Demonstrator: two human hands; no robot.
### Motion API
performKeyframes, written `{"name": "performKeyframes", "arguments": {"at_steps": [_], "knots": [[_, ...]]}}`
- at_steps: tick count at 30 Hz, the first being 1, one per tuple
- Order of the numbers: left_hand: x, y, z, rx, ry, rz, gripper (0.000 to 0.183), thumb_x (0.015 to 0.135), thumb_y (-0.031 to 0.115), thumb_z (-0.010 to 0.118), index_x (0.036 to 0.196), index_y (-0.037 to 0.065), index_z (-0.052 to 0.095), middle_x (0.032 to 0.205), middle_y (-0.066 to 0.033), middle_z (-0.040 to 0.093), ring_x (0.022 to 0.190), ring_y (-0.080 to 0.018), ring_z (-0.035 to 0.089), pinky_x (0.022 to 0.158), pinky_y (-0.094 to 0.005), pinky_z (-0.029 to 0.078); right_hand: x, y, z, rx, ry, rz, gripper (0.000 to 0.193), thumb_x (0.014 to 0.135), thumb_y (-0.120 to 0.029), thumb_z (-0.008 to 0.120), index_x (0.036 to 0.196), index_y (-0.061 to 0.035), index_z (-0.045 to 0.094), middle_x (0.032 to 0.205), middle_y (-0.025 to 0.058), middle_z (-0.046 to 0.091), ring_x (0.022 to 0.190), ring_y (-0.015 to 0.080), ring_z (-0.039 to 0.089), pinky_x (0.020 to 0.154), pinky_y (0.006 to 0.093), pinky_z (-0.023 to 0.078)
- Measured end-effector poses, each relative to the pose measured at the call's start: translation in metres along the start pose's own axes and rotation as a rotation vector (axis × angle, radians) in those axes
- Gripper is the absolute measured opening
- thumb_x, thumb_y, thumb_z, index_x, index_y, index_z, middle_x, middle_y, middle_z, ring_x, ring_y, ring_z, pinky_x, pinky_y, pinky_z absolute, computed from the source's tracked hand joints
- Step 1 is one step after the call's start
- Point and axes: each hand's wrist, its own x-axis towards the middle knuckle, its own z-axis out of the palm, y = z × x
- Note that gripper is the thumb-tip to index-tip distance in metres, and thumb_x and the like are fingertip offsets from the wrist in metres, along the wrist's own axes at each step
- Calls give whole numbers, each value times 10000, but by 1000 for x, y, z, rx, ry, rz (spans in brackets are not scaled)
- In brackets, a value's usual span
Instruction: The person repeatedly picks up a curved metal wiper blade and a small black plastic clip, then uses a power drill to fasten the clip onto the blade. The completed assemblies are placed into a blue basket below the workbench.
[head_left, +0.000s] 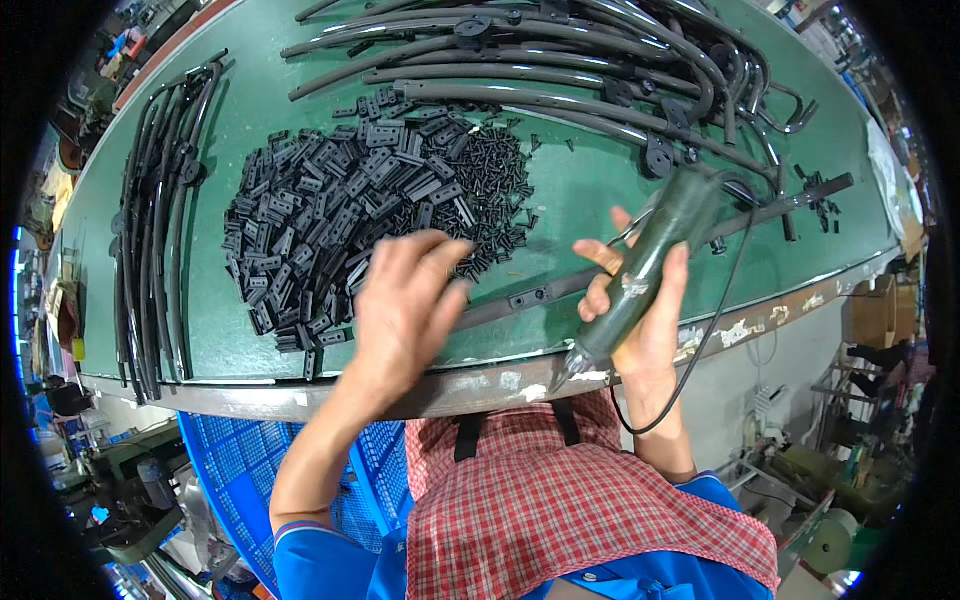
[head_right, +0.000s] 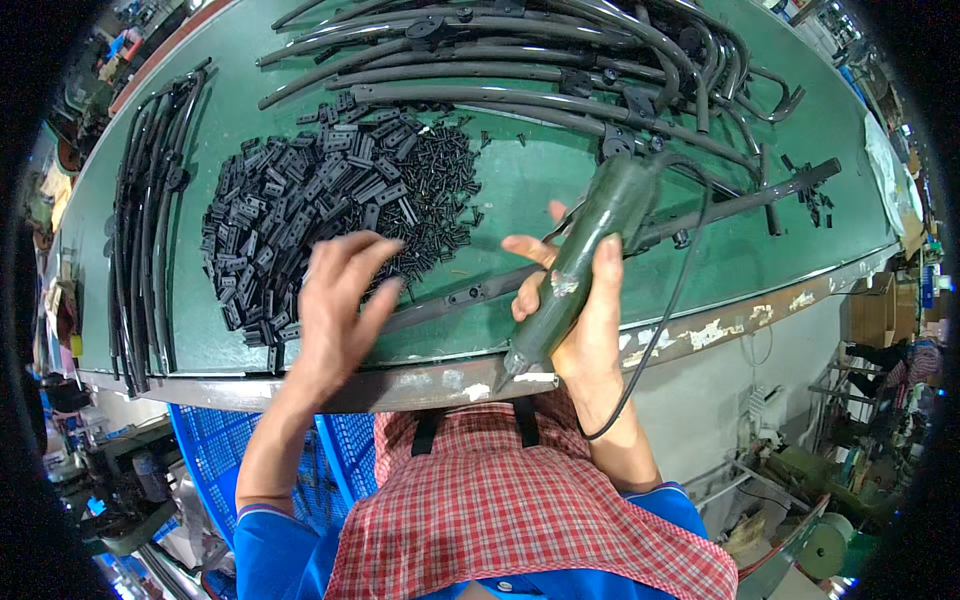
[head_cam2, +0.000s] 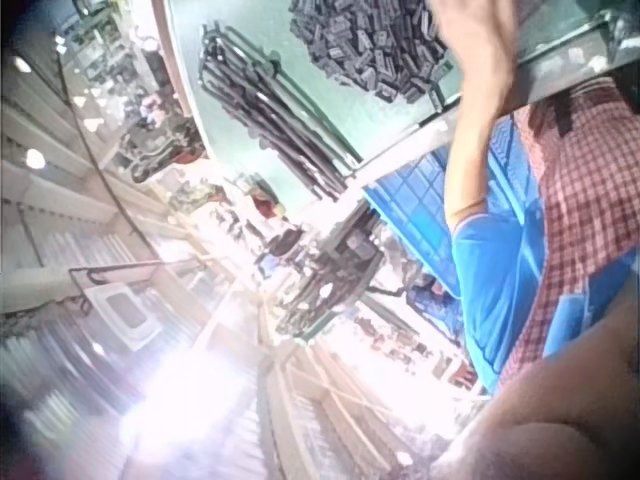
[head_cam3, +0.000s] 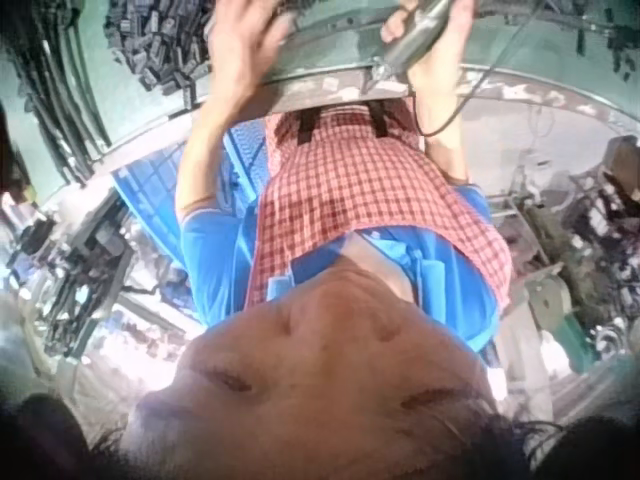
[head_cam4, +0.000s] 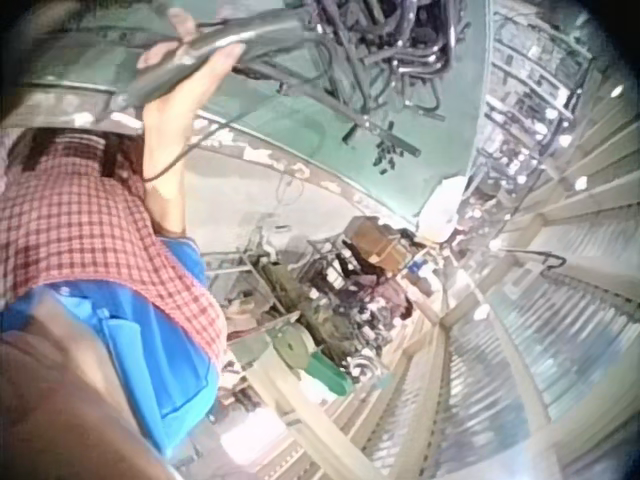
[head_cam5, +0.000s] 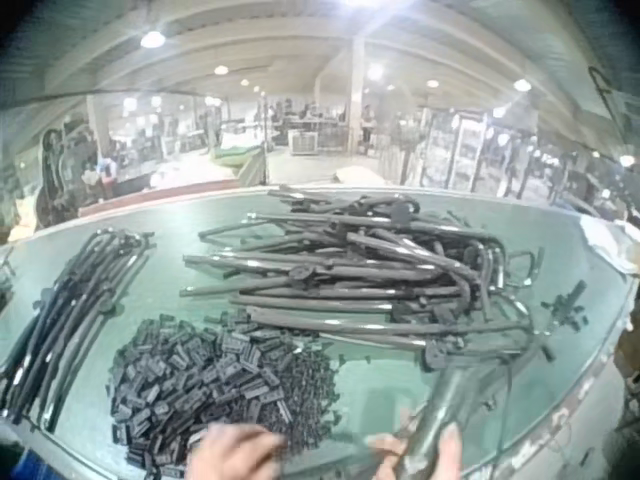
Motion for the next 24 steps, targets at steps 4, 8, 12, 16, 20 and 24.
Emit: {"name": "performKeyframes", "arguments": {"at_steps": [4, 8, 12, 16, 20, 24], "knots": [[3, -29, 9, 198, -67, 2, 186, 754, 94, 687, 918, 36, 620, 894, -113, 576, 828, -303, 547, 725, -401, 469, -3, 3, -7, 16, -18, 28, 789, 896, -680, 343, 1366, -48, 354, 1113, 232, 604, 516, 142, 510, 505, 309, 450], [10, -30, 21, 82, 108, 18, 117, 749, 84, 704, 784, 37, 603, 761, -91, 566, 712, -277, 543, 617, -375, 442, -1, 6, -13, 85, -70, 44, 766, 888, -680, 373, 1344, -65, 384, 1091, 223, 617, 529, 150, 538, 505, 314, 466], [10, -23, 28, -12, 177, 11, 135, 741, 67, 722, 740, 35, 591, 688, -83, 544, 646, -260, 525, 564, -362, 413, -3, 5, -7, 55, -11, 45, 745, 907, -671, 316, 1311, -60, 452, 1001, 146, 646, 500, 121, 481, 471, 283, 415], [4, -7, 31, -295, 169, -137, 114, 814, 81, 695, 811, 18, 600, 707, -60, 590, 607, -146, 537, 532, -279, 418, -3, 0, -3, 70, 13, 6, 779, 880, -709, 346, 1287, -55, 459, 797, 89, 604, 508, 132, 486, 481, 291, 405], [-5, 22, 28, -1162, -102, -542, 109, 925, 64, 568, 1002, -13, 563, 830, -114, 664, 691, -113, 601, 569, -244, 491, -3, -19, 24, 293, -138, -283, 881, 829, -775, 350, 1334, -56, 415, 669, 40, 474, 529, 151, 447, 512, 321, 394], [-1, 8, 33, -1398, -111, -618, 151, 916, 78, 583, 1041, -6, 588, 872, -152, 678, 730, -149, 626, 591, -262, 512, 8, -30, 50, 308, -338, -694, 1043, 728, -838, 431, 1410, -59, 308, 714, 66, 492, 564, 195, 488, 524, 345, 424]]}}
